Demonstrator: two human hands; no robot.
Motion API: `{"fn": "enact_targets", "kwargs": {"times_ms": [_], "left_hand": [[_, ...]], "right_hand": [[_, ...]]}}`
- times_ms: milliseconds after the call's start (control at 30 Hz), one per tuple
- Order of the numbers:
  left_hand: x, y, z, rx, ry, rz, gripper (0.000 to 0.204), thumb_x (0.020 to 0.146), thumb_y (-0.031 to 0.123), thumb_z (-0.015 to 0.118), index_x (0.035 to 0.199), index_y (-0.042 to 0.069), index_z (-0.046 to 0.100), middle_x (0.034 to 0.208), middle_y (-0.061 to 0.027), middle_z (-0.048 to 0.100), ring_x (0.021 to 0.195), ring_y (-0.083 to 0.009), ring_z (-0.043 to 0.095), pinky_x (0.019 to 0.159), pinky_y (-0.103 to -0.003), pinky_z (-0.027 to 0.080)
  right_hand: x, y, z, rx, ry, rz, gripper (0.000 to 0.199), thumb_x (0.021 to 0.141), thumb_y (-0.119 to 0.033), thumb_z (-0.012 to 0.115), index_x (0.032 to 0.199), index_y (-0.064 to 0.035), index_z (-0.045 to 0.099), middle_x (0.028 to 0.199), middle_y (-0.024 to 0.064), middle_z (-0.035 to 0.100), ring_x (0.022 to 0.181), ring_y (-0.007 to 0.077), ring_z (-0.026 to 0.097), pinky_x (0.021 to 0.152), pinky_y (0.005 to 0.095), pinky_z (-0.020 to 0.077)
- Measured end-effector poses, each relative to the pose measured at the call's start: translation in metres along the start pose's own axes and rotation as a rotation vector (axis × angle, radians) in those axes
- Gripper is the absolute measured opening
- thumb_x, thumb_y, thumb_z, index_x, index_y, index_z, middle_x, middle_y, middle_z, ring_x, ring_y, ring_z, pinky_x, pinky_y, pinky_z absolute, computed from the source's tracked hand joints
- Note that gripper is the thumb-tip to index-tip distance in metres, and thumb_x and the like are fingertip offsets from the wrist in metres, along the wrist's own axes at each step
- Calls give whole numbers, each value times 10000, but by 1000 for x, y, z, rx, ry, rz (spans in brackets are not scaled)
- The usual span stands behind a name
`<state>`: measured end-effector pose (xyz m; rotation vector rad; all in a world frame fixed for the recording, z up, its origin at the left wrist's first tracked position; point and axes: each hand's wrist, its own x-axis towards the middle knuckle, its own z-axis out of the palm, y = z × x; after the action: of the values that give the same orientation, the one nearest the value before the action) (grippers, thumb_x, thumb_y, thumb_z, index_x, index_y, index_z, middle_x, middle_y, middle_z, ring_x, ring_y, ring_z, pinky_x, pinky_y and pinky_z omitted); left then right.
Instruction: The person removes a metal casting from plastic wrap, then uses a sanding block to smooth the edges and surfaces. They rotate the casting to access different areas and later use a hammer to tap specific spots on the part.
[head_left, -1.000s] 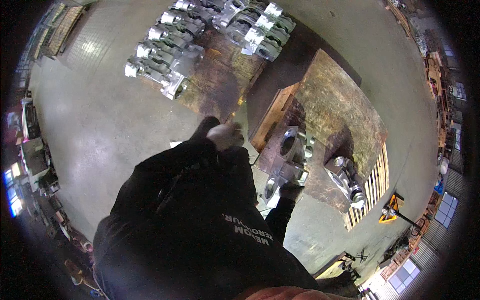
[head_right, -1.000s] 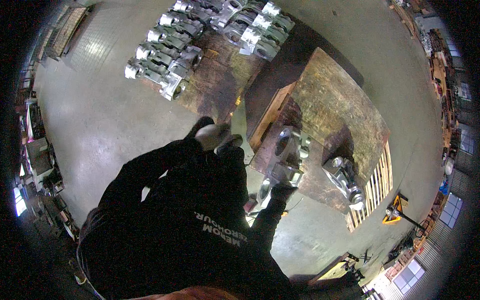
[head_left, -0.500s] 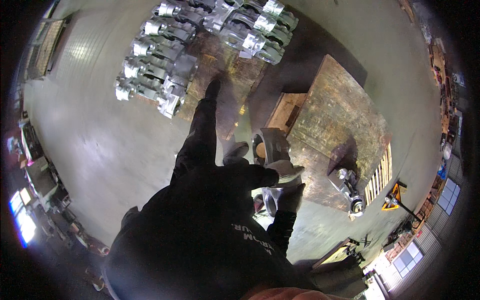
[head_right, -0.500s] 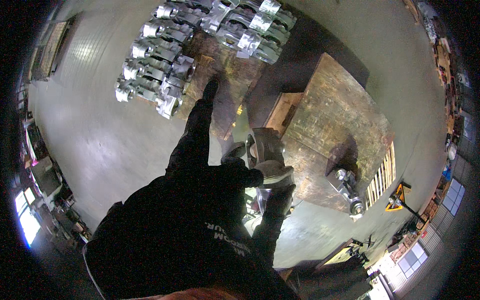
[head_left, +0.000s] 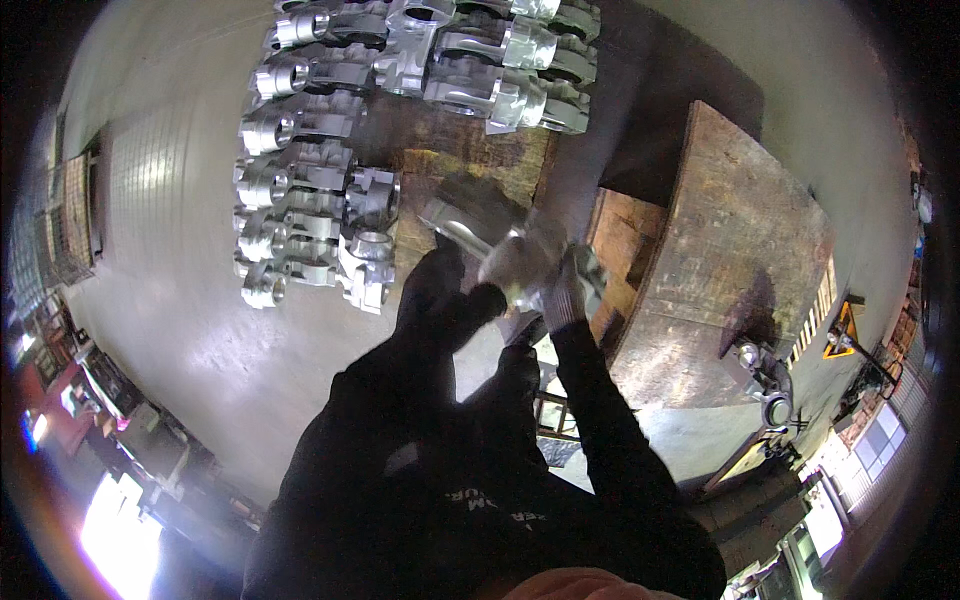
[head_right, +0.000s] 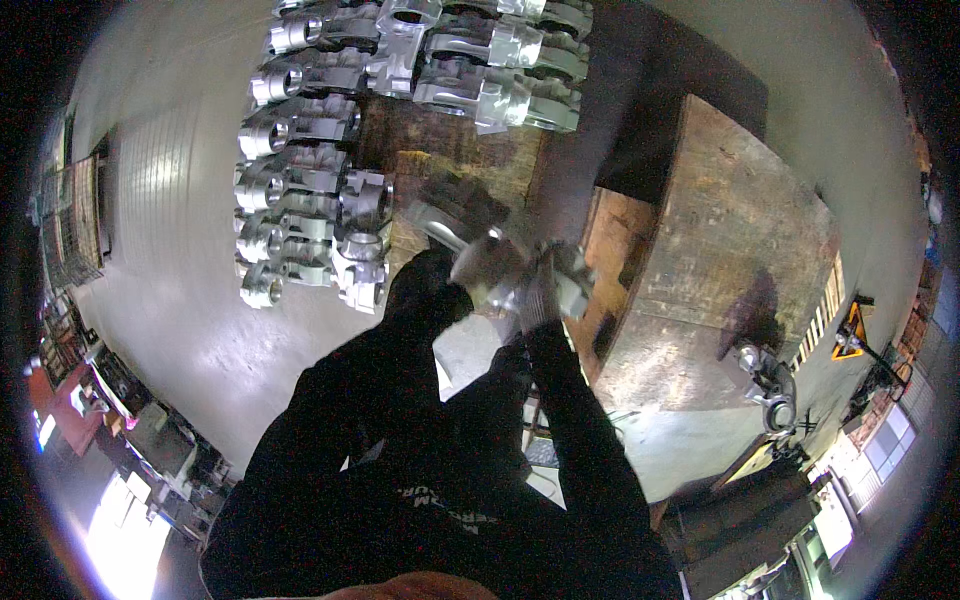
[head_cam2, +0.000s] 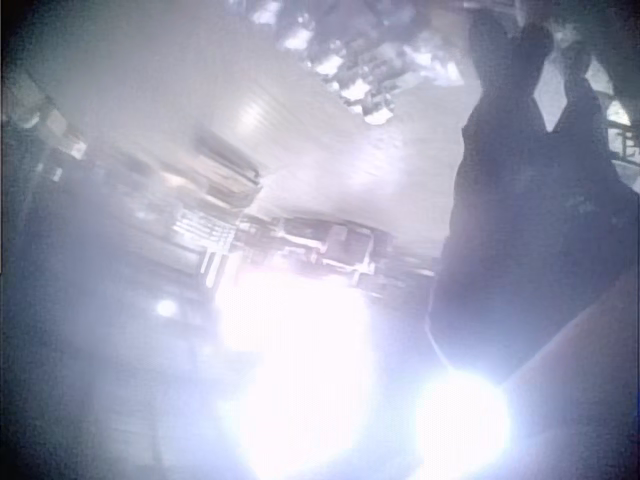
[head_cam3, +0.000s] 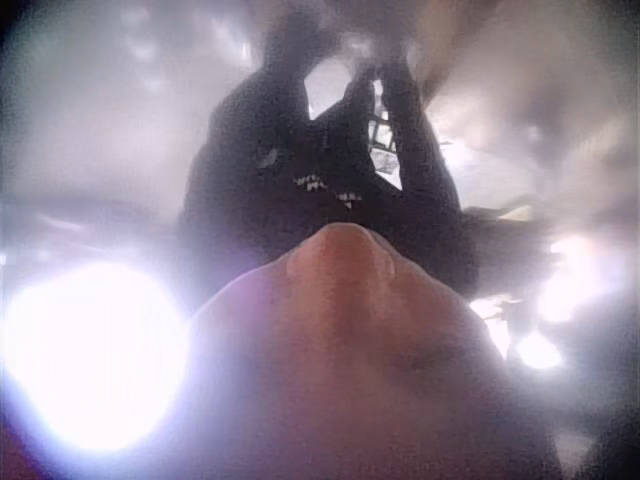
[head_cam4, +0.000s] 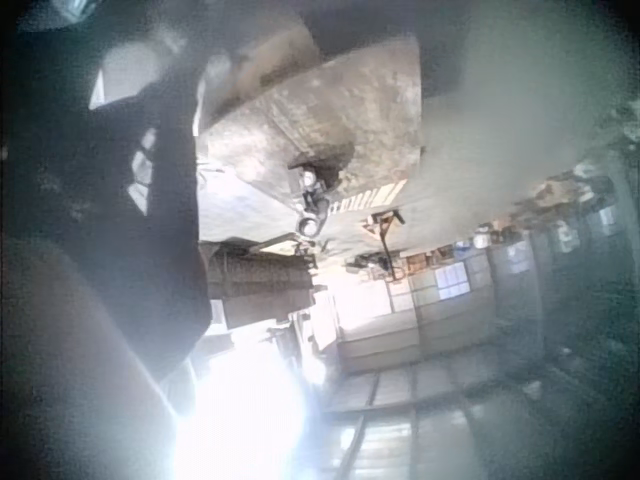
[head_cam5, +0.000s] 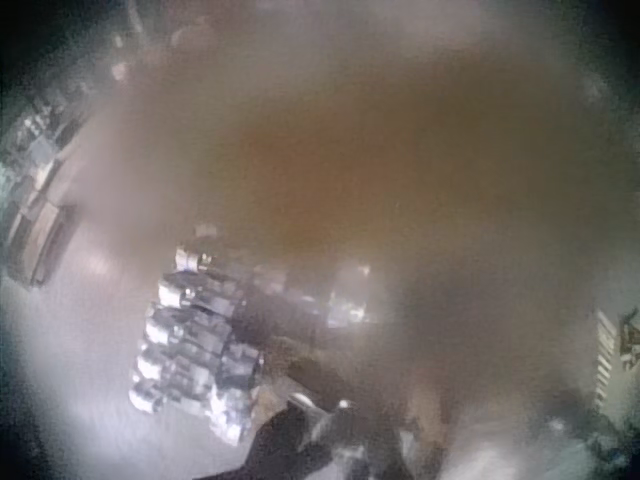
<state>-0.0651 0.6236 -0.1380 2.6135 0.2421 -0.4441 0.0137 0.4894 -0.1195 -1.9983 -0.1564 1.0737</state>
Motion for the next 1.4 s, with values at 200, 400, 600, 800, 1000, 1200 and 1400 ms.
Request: {"fn": "enact_targets", "kwargs": {"times_ms": [200,400,600,800,1000,1200,1400], "left_hand": [[69,-140,57,-274,210,-256,206,973,198,558,998,45,693,909,-139,703,883,-314,680,786,-409,526],[119,-211,84,-812,310,-469,284,1035,182,426,1011,-34,608,998,-230,672,1007,-434,619,804,-467,488],[126,-236,91,-1123,363,-570,344,1050,273,483,1095,-45,608,970,-85,659,879,-180,542,803,-346,456],[132,-228,94,-1794,587,-528,377,1041,317,531,1051,-45,632,927,-102,682,848,-214,574,793,-386,467],[127,-224,96,-1292,406,-689,258,1069,196,513,1103,-29,634,950,-1,608,889,-101,510,788,-273,451],[129,-216,89,-1511,566,-614,370,1062,312,497,1064,-35,625,788,-89,596,741,-161,499,669,-361,446],[130,-201,84,-1932,607,-587,278,1078,228,490,1121,-22,604,930,38,557,847,-92,451,740,-270,418]], "right_hand": [[194,51,91,32,-9,-66,469,1064,-394,531,1387,-53,539,1231,119,649,971,194,623,759,334,517],[319,102,144,-138,101,-132,480,1043,-430,579,1343,-56,601,1170,96,687,891,167,644,701,306,510],[325,76,153,683,56,180,475,1062,-299,543,1430,0,531,1315,143,639,1141,253,624,921,316,505],[305,74,153,303,112,-18,536,1027,-280,565,1466,9,460,1385,146,574,1227,250,557,1001,329,454],[317,112,148,-550,117,-120,614,992,-260,587,1502,17,389,1454,149,509,1314,246,490,1081,342,402],[332,131,155,-1229,-136,-58,625,1004,-217,566,1524,44,338,1484,154,488,1332,225,481,1090,330,408],[330,127,159,218,162,-219,503,1025,-291,595,1377,62,528,1322,197,611,1161,252,613,957,343,509]]}}
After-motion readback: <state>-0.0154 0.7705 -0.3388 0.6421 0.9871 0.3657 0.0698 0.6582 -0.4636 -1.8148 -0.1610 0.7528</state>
